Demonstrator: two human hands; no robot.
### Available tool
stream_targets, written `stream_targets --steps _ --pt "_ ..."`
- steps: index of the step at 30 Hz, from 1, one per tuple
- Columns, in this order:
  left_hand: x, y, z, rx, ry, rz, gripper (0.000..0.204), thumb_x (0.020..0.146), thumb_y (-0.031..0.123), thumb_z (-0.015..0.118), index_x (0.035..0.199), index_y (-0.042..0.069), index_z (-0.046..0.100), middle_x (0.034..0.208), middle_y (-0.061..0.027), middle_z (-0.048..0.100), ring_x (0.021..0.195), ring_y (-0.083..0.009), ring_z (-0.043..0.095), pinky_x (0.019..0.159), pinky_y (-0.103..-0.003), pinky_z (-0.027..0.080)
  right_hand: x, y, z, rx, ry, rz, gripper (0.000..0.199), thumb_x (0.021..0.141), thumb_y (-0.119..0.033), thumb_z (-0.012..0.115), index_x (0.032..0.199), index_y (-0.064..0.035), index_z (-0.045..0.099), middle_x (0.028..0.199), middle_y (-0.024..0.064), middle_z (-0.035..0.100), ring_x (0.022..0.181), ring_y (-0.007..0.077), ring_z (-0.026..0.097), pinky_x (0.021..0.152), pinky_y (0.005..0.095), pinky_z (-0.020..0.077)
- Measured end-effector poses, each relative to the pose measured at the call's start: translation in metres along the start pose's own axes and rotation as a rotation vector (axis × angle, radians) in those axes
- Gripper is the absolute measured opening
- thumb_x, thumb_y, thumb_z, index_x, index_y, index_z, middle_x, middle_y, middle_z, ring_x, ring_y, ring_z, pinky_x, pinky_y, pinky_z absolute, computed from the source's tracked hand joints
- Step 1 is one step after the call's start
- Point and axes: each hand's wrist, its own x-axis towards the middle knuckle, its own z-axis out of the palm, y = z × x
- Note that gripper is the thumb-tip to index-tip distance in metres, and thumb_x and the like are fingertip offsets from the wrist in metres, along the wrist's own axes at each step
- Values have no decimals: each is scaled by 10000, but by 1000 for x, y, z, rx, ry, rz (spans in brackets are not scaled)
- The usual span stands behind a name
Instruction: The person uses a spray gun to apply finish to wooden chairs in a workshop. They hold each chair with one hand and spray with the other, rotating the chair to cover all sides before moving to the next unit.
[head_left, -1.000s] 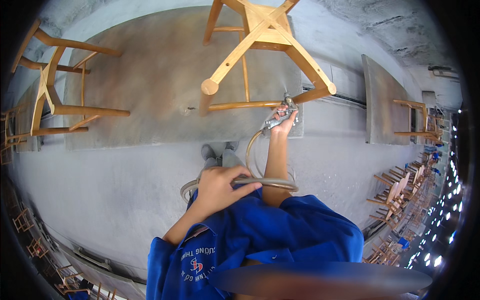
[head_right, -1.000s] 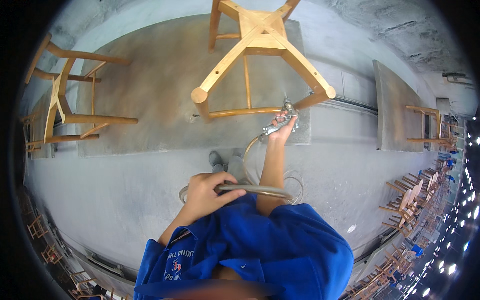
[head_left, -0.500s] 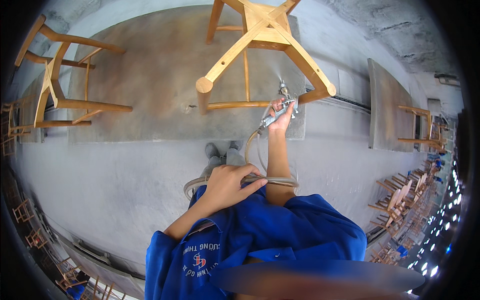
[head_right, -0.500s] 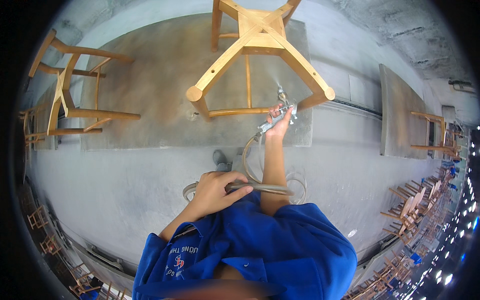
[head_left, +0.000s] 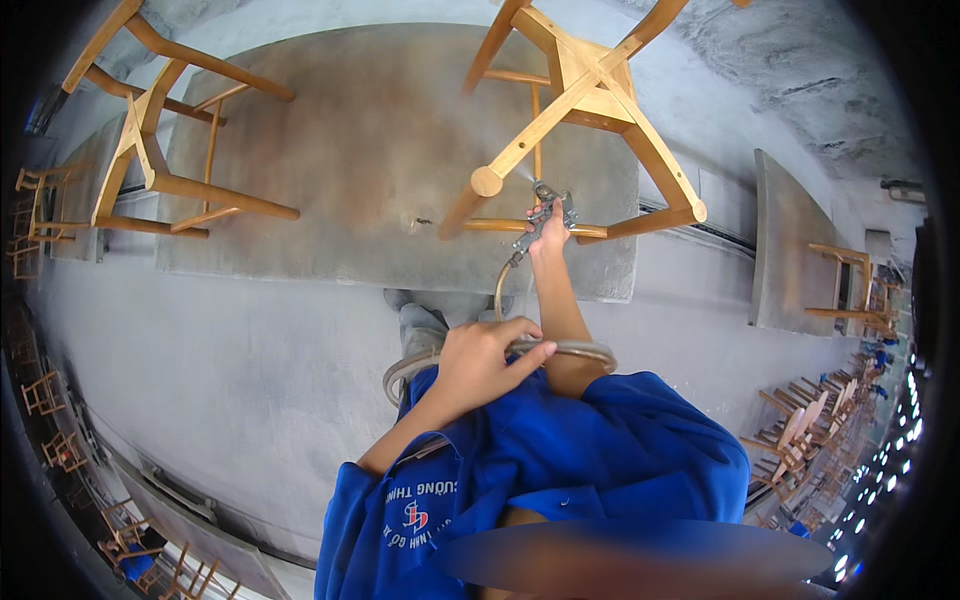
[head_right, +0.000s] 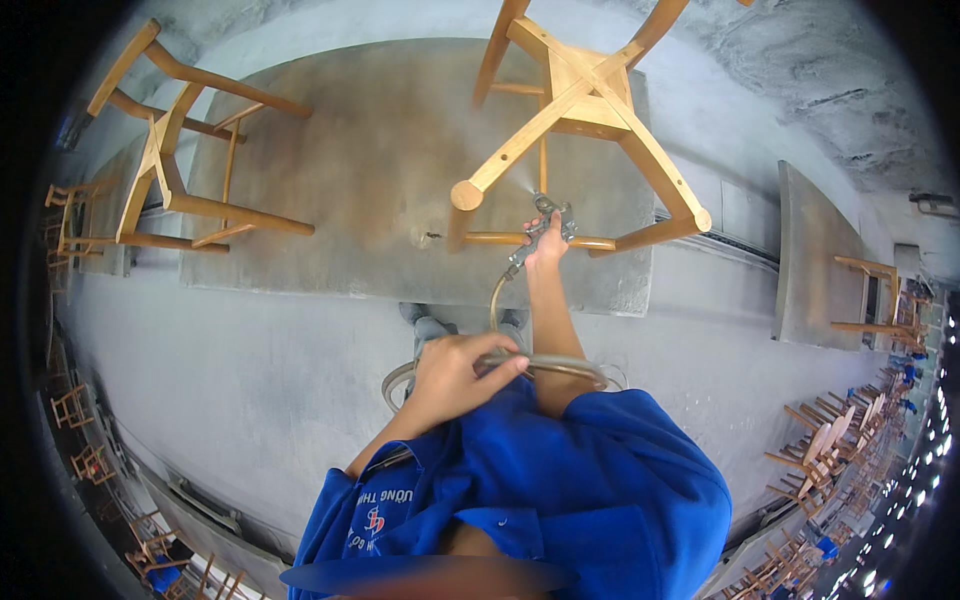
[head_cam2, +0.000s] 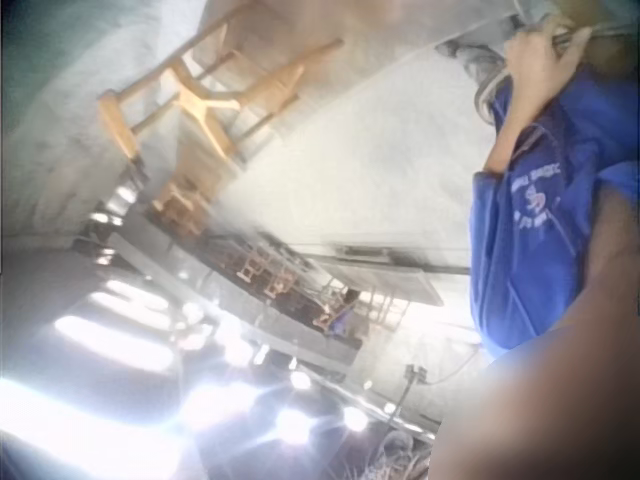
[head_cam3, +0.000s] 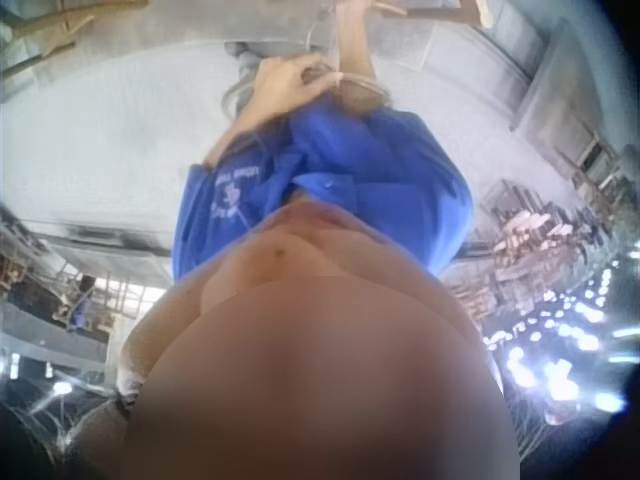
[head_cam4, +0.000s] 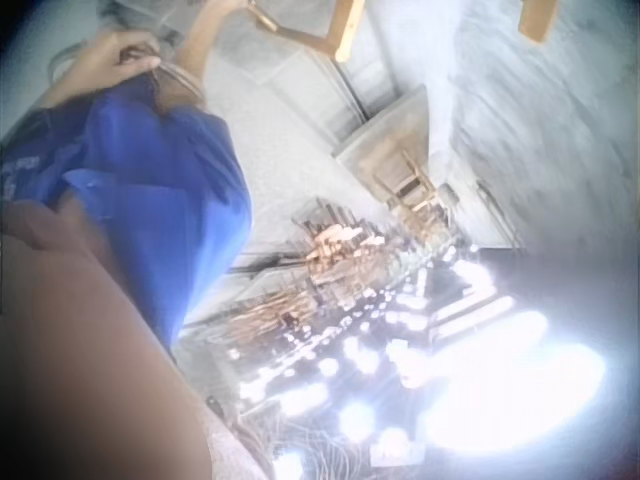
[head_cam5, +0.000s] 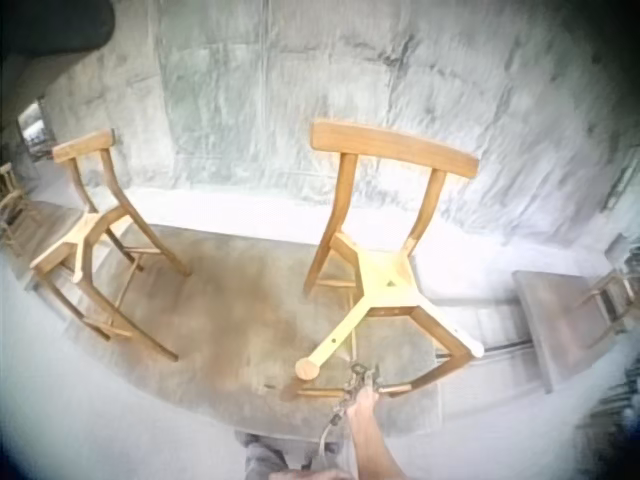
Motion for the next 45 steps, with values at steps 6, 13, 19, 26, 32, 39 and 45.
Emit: stream_targets --steps 6,13,19,26,32,39,45 --pt "-13 -59 -84 -134 -68 37 324 853 449 714 912 130 720 524 -59 561 476 -216 570 488 -335 417 -62 -39 12 -380 66 -58 288 966 -389 613 969 -101 594 717 46 619 590 187 626 442 303 367" --pt "-8 -135 -157 -658 -169 156 275 863 303 752 1033 96 693 504 -26 473 478 -101 405 503 -264 337 -235 -129 83 -741 -66 -727 469 1013 -523 451 1212 -110 552 806 39 660 693 91 630 418 219 368" --pt "-12 -187 -188 -868 -277 187 267 895 198 713 1119 62 663 602 37 514 588 -44 416 583 -231 351 -287 -115 199 -1140 -206 -1205 446 974 -83 570 1415 -63 509 1102 114 682 926 150 655 803 284 520" --pt "-54 -252 -230 -944 137 94 341 913 273 685 1108 -4 652 642 61 488 618 -47 427 598 -210 334 -220 -2 285 -1981 -280 -856 463 941 -426 576 1356 -221 567 906 221 699 849 404 669 800 489 524" --pt "-79 -261 -235 -945 202 9 374 913 311 686 1092 -16 653 657 52 509 619 -45 435 601 -203 330 -195 33 285 -1846 -406 -780 441 952 -414 563 1346 -218 576 925 249 686 873 415 663 796 482 520" --pt "-41 -223 -232 -929 -29 134 263 930 221 670 1091 13 663 606 39 515 585 -43 427 575 -217 337 -263 -78 273 -1663 -314 -1286 445 936 -366 622 1357 -232 572 1038 232 687 896 405 670 749 432 526" --pt "-4 -173 -231 -873 -249 339 248 915 203 687 1090 28 662 582 27 520 561 -45 421 542 -237 326 -342 -174 254 -1585 -181 -1616 485 888 -98 681 1358 -159 576 1152 194 681 1065 344 666 872 379 527"
